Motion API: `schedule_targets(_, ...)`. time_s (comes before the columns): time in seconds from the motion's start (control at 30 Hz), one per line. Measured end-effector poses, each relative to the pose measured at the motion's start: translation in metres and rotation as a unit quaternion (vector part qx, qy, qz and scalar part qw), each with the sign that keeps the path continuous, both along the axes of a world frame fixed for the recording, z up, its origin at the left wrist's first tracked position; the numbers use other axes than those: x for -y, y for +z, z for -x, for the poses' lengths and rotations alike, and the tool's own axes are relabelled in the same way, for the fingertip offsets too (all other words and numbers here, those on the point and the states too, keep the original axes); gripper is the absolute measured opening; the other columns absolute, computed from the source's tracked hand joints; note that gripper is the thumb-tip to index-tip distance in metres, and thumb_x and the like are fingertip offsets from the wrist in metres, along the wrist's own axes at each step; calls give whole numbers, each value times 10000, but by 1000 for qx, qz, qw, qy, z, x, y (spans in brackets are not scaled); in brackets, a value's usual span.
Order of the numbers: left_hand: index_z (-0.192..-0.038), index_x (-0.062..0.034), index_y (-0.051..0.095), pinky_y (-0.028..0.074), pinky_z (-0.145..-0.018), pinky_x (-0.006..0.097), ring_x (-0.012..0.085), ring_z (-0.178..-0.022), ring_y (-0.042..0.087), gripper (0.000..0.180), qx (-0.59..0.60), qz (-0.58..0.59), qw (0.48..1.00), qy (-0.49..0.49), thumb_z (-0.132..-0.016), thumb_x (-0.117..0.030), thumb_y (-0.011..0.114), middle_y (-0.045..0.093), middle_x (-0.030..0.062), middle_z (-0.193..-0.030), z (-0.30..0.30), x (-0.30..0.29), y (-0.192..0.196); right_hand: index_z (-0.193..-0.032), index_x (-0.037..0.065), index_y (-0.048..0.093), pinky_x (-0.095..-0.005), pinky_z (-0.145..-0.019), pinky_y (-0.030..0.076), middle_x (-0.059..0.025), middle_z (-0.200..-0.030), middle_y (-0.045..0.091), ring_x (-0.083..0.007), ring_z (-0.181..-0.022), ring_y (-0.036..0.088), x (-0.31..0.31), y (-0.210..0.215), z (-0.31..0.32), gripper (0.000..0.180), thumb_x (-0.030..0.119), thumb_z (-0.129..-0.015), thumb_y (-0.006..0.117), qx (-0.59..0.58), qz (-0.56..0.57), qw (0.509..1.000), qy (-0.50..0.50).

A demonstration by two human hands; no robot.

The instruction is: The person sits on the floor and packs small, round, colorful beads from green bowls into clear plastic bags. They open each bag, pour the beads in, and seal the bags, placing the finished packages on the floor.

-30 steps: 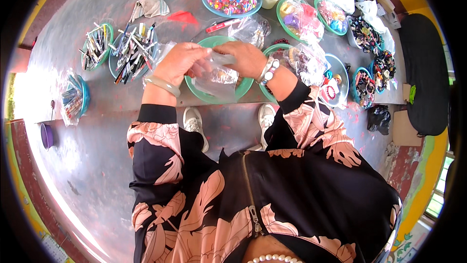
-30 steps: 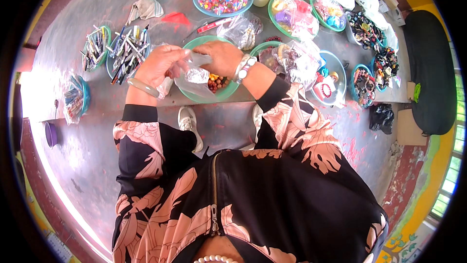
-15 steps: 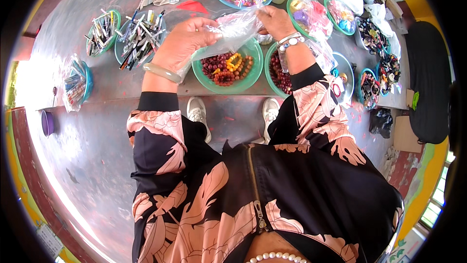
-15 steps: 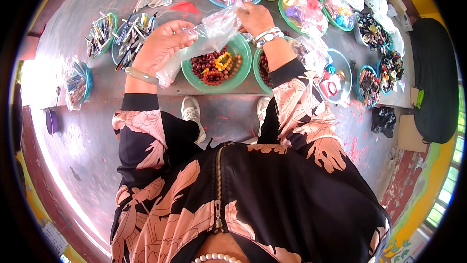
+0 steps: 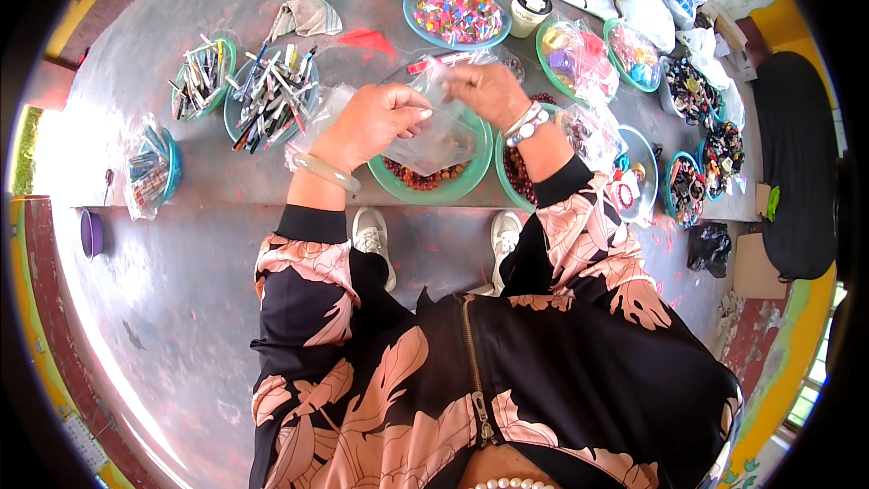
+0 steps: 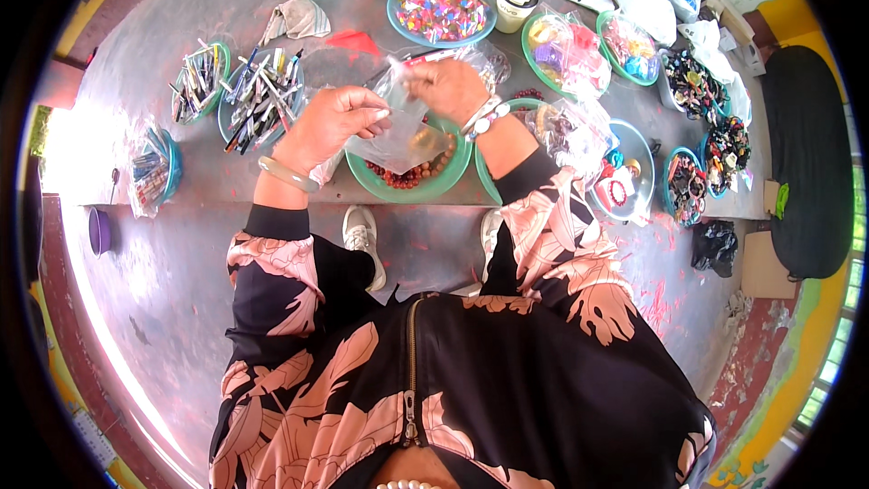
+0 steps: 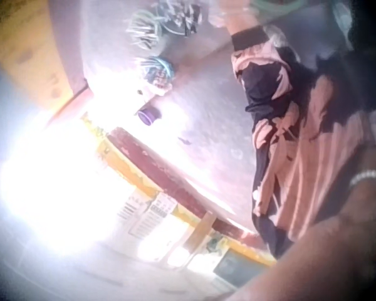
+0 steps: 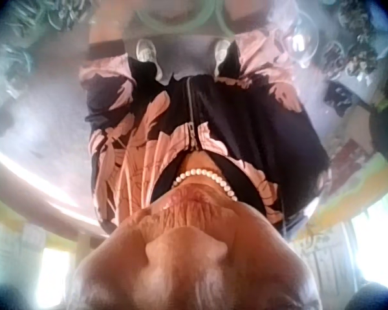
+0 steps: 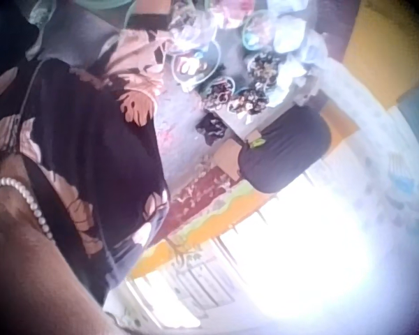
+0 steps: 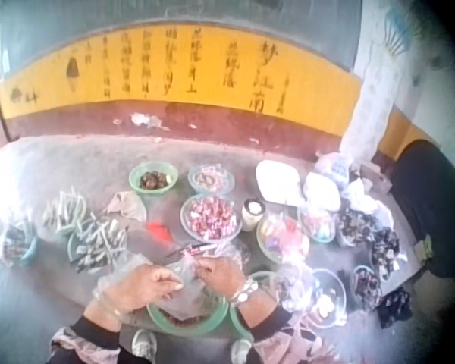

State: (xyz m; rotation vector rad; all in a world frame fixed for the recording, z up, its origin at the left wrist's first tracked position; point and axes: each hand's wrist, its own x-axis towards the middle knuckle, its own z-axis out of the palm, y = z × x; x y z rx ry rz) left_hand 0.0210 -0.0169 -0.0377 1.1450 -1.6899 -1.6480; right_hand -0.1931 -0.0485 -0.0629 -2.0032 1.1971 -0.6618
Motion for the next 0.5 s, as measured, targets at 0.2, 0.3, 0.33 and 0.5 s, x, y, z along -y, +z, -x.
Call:
schedule_targets(0.2,-1011,12,564,484,-611,235,118,-686,602,225,-9,17,997,79,-829,-118,586,640,95,-796,1,3,-1,-933,95,615,-303,-637,456,-104,-743,608,-215,-672,589,-9,3,-11,163,157,-811,527,36,-3,998,56)
schedule_targets(0.3,-1075,4,528,487,-604,236,123,-671,604,285,-23,28,994,105,-818,-100,595,637,102,-787,5,1,2,-955,68,601,-284,-653,448,-83,-727,593,-153,-673,554,-7,9,-3,174,122,-819,507,24,-51,994,92)
schedule_targets(0.33,-1089,0,519,489,-604,238,124,-666,604,300,-34,22,994,105,-815,-96,596,637,103,-785,2,0,0,-984,48,594,-272,-670,447,-72,-742,598,-111,-699,541,-7,14,-4,194,93,-824,493,10,-60,992,107)
schedule_targets(0.5,-1039,-14,533,493,-594,240,131,-655,607,252,-68,-43,993,83,-813,-104,600,635,102,-775,1,-1,5,-996,14,586,-265,-695,444,-63,-768,606,-82,-741,537,-8,16,-1,214,59,-820,474,16,-79,987,142)
